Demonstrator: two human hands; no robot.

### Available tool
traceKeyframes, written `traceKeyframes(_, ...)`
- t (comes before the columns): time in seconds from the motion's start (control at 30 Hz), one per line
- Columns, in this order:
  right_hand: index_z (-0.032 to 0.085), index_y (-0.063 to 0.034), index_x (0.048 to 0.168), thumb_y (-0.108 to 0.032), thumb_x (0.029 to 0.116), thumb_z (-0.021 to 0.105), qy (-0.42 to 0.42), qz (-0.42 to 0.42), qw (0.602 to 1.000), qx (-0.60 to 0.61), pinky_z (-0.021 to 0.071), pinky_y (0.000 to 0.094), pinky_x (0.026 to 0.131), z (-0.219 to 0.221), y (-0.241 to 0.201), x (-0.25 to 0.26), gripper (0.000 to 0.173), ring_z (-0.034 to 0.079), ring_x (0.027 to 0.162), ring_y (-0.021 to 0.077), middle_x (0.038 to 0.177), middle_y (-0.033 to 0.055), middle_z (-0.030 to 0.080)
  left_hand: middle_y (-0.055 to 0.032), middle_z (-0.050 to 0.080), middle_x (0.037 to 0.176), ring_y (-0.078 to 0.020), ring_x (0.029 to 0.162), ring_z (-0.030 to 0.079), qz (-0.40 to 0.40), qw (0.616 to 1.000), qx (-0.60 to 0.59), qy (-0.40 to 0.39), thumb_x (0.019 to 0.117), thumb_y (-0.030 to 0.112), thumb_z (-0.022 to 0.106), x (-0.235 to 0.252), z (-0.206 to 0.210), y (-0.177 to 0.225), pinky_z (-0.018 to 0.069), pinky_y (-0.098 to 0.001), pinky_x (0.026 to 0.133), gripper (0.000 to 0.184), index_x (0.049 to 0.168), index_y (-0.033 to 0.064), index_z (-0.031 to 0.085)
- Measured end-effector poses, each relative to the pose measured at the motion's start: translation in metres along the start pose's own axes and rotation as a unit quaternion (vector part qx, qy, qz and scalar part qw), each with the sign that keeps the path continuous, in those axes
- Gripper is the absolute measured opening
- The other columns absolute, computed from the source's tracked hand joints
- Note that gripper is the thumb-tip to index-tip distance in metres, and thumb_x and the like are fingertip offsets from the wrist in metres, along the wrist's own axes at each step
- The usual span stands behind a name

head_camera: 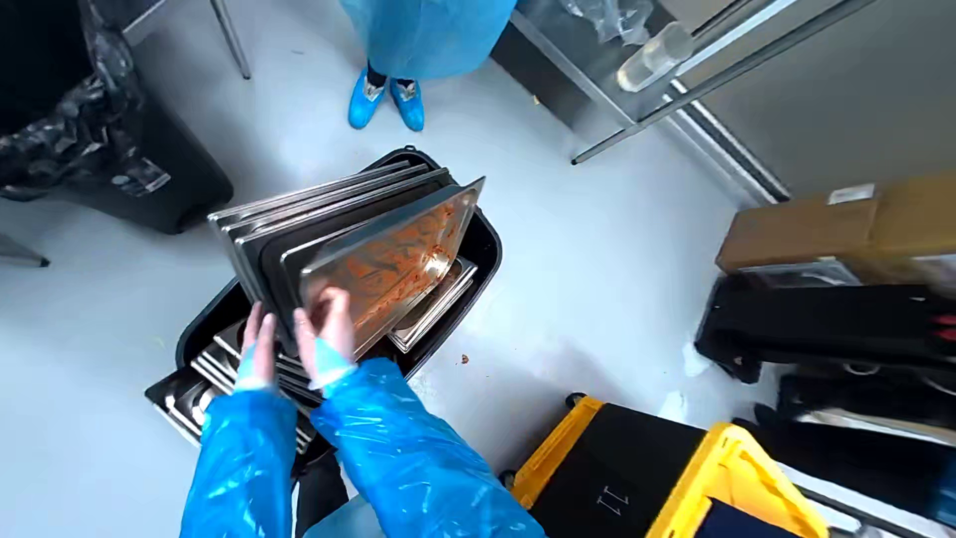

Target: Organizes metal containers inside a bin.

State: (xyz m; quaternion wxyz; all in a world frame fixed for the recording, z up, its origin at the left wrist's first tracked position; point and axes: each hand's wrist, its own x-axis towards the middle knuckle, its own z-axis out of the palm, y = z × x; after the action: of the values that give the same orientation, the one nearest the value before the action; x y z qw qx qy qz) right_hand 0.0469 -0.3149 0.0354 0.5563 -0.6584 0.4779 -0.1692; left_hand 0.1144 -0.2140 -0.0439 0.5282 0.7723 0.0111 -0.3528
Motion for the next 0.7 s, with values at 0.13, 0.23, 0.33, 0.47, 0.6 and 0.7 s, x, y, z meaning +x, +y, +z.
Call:
traceKeyframes(0.13, 0.057, -0.0031, 0.127, -0.016, 0.0952, 0.071, -0.141, -0.007, 0.990, -0.026, 0.0596, 0.0516, 0.088, 0.032, 0.023, 0.017, 0.037, 0.070, 0.100, 0.0297, 0.114, 0.0179, 0.068, -0.0066, 0.037, 0.164, -0.0184, 0.148, 0.038, 0.047, 0.999, -0.014, -0.021, 0.1048, 0.050, 0.031, -0.032, 0.000, 0.006, 0.0343, -0.0434, 0.121, 0.067, 0.162, 0.0146, 0.030)
traceKeyframes(0.23, 0.058, -0.0046, 0.132, -0.008, 0.0967, 0.064, -0.234, 0.013, 0.970, -0.068, 0.0574, 0.0521, 0.094, 0.023, 0.040, 0.015, 0.036, 0.069, 0.108, 0.0303, 0.121, 0.0170, 0.068, -0.0120, 0.031, 0.167, -0.0256, 0.151, 0.035, 0.003, 0.999, 0.035, -0.003, 0.1047, 0.048, 0.039, -0.036, 0.019, 0.008, 0.0323, -0.0517, 0.121, 0.071, 0.165, 0.0162, 0.019)
traceKeyframes(0.33, 0.061, -0.0094, 0.131, -0.018, 0.1006, 0.061, -0.257, 0.088, 0.959, -0.077, 0.0563, 0.0477, 0.100, -0.015, 0.078, 0.001, 0.031, 0.068, 0.113, 0.0241, 0.124, 0.0117, 0.069, -0.0166, 0.025, 0.168, -0.0296, 0.152, 0.033, 0.007, 0.993, 0.120, 0.018, 0.1049, 0.028, 0.053, -0.013, 0.027, -0.001, 0.0321, -0.0537, 0.122, 0.073, 0.165, 0.0122, 0.014)
traceKeyframes(0.47, 0.062, -0.0037, 0.130, -0.019, 0.0986, 0.061, -0.185, 0.193, 0.962, -0.055, 0.0558, 0.0413, 0.099, -0.101, 0.156, -0.033, 0.035, 0.068, 0.112, 0.0228, 0.122, 0.0144, 0.069, -0.0230, 0.019, 0.169, -0.0421, 0.151, 0.032, 0.043, 0.949, 0.302, 0.079, 0.1010, 0.013, 0.061, 0.016, 0.033, 0.011, 0.0352, -0.0561, 0.119, 0.069, 0.160, 0.0007, 0.028)
traceKeyframes(0.6, 0.059, -0.0010, 0.133, -0.018, 0.1007, 0.061, -0.103, 0.328, 0.937, -0.065, 0.0571, 0.0482, 0.095, -0.196, 0.219, -0.079, 0.037, 0.069, 0.108, 0.0299, 0.123, 0.0203, 0.067, -0.0224, 0.015, 0.170, -0.0392, 0.154, 0.028, 0.069, 0.949, 0.304, 0.043, 0.0923, 0.026, 0.074, 0.003, 0.014, 0.010, 0.0326, -0.0556, 0.122, 0.098, 0.165, 0.0047, 0.012)
traceKeyframes(0.7, 0.059, -0.0009, 0.131, -0.016, 0.1016, 0.060, -0.024, 0.405, 0.913, -0.044, 0.0570, 0.0496, 0.085, -0.248, 0.255, -0.101, 0.033, 0.069, 0.099, 0.0311, 0.117, 0.0215, 0.067, -0.0283, 0.024, 0.165, -0.0413, 0.153, 0.028, 0.109, 0.948, 0.292, 0.064, 0.0863, 0.034, 0.077, -0.050, -0.022, -0.011, 0.0291, -0.0551, 0.124, 0.104, 0.164, 0.0025, 0.015)
